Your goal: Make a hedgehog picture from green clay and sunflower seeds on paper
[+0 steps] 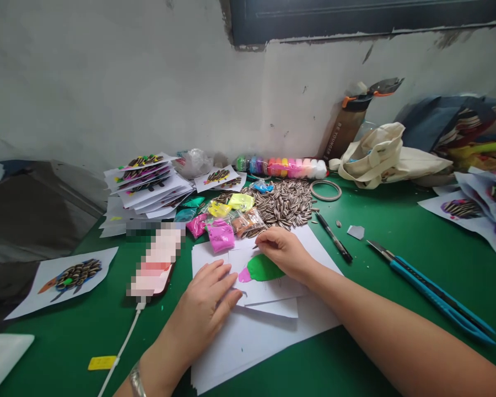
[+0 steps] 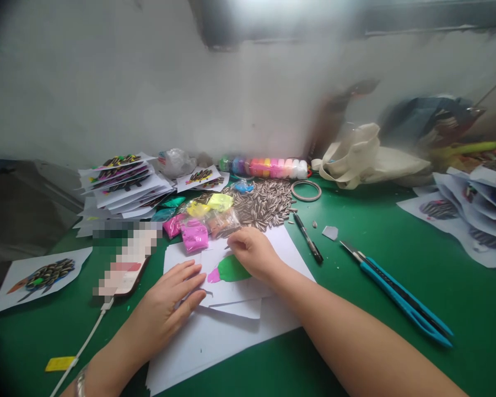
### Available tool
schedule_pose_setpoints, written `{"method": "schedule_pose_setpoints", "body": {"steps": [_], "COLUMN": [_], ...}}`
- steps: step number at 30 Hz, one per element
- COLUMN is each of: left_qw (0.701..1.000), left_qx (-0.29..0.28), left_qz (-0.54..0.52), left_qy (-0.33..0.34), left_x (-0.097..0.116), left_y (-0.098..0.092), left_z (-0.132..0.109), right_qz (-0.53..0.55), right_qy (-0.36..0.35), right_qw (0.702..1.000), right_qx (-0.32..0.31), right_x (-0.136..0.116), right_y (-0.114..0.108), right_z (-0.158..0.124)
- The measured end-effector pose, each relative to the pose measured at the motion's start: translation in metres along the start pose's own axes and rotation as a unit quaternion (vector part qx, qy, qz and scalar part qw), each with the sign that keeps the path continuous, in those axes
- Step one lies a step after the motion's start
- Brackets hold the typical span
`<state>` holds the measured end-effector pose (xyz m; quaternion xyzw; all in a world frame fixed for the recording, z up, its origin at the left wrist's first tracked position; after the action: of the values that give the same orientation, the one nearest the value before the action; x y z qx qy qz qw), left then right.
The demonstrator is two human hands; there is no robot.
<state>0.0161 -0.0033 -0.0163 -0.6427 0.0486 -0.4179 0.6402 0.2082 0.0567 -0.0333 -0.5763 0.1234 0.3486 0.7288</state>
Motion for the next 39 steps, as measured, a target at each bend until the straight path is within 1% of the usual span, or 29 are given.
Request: {"method": "schedule_pose_setpoints", "body": {"steps": [3,5,7,9,11,17,26,32,39], "left_qw": [1.000,1.000,1.000,0.999,0.999,0.997,0.998,0.998,0.998], "left_qx": [-0.016,-0.018,-0.010,-0.002,-0.004,-0.036,0.009,-0.001,-0.011], "left_qz": [0.005,0.004,-0.002,-0.010,-0.015,-0.022,-0.026,-0.018,-0.011], "left_qy": [-0.010,-0.017,-0.024,-0.033,-0.042,-0.065,-0.059,-0.059,-0.061], "left_x": [0.000,0.000,-0.002,-0.003,-0.004,-0.005,-0.004,-0.004,-0.003], "left_y": [0.002,0.003,0.003,0.003,0.004,0.007,0.008,0.009,0.009], "left_z": [0.002,0.002,0.001,0.000,-0.001,-0.002,0.001,0.001,0.002], "right_qz": [-0.062,-0.090,-0.090,-0.087,-0.087,-0.089,-0.117,-0.124,-0.111], "right_qy": [-0.068,-0.115,-0.144,-0.152,-0.148,-0.155,-0.191,-0.196,-0.226], "right_qw": [0.996,0.989,0.985,0.984,0.984,0.982,0.972,0.970,0.965], "right_qx": [0.008,-0.001,-0.023,-0.043,-0.052,-0.062,-0.070,-0.067,-0.072], "right_x": [-0.015,-0.029,-0.041,-0.047,-0.048,-0.043,-0.042,-0.044,-0.044], "right_y": [-0.001,0.001,0.005,0.009,0.012,0.018,0.021,0.022,0.021], "right_z": [-0.005,-0.011,-0.017,-0.021,-0.023,-0.024,-0.026,-0.025,-0.024]}}
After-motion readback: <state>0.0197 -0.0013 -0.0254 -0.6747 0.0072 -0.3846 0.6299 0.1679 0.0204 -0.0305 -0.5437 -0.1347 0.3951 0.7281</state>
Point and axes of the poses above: each hand's wrist, its own z-axis towards the middle knuckle, its own y-axis out of the palm, x = y × z, the point moved 5 cm from there along z, towards the middle knuckle, and after that the axes turned 13 degrees about -z, right-handed, at the moved point
